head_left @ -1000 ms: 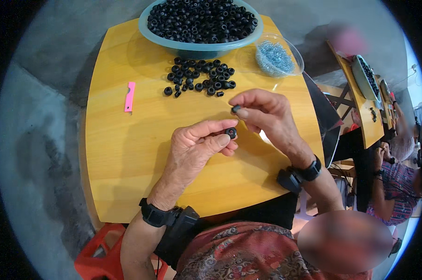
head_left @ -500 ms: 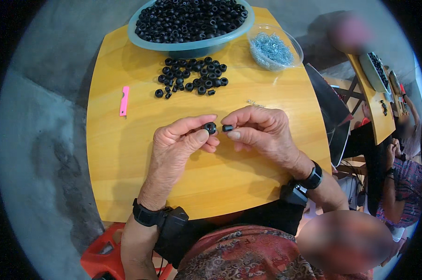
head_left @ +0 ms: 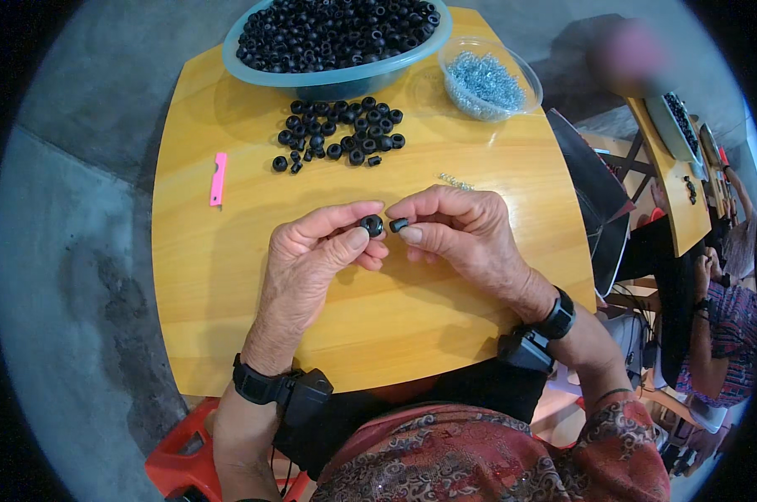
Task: Manually assembling small plastic or rubber components by inserting tiny metal pins into black rubber grommets.
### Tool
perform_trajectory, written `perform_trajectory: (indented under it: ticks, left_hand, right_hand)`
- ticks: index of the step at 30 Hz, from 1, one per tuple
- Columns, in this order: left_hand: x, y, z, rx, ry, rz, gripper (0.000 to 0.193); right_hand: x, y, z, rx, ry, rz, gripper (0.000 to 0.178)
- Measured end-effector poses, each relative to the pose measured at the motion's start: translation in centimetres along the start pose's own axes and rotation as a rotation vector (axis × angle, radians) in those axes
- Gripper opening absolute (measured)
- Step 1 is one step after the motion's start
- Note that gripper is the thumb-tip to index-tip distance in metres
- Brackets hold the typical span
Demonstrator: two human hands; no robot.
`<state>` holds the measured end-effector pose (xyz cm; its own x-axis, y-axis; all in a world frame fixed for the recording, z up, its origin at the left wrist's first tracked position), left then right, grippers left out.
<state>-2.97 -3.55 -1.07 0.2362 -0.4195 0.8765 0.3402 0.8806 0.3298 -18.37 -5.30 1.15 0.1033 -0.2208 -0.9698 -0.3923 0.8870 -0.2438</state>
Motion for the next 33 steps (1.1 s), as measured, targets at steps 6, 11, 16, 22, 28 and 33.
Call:
perform_trajectory:
  ticks: [6, 11, 16, 22, 28, 33]
  left_hand:
    - [-0.1, 0.0, 0.0, -0.007, -0.002, -0.012, 0.032]
    - [0.1, 0.0, 0.2, -0.005, -0.003, -0.013, 0.032]
    - [0.1, 0.0, 0.1, -0.004, -0.003, -0.020, 0.033]
    - [0.0, 0.0, 0.1, -0.006, 0.004, -0.025, 0.033]
    - [0.0, 0.0, 0.1, -0.003, 0.019, -0.038, 0.033]
    - [0.1, 0.0, 0.3, -0.026, 0.055, -0.035, 0.028]
  right_hand:
    - [0.4, 0.1, -0.1, 0.011, -0.068, -0.020, 0.020]
    - [0.3, 0.2, -0.2, 0.028, -0.129, 0.020, 0.017]
    - [0.3, 0.2, -0.2, 0.031, -0.171, -0.020, 0.014]
    - [0.0, 0.2, -0.2, -0.024, -0.022, -0.078, 0.012]
    - [-0.5, -0.4, -0.1, -0.079, 0.101, -0.215, 0.011]
    - [0.4, -0.3, 0.3, -0.043, -0.042, -0.054, 0.010]
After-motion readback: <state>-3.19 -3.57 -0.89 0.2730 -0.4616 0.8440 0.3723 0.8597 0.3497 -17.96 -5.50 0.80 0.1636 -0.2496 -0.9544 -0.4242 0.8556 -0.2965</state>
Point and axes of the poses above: each hand's wrist, its own y-axis away from the middle knuckle, its own z-axis out of the palm, x = y × z, the point moved 7 cm from there along -y, towards the middle knuckle, and after that the axes turned 15 degrees about -z, right-handed, at the moved point
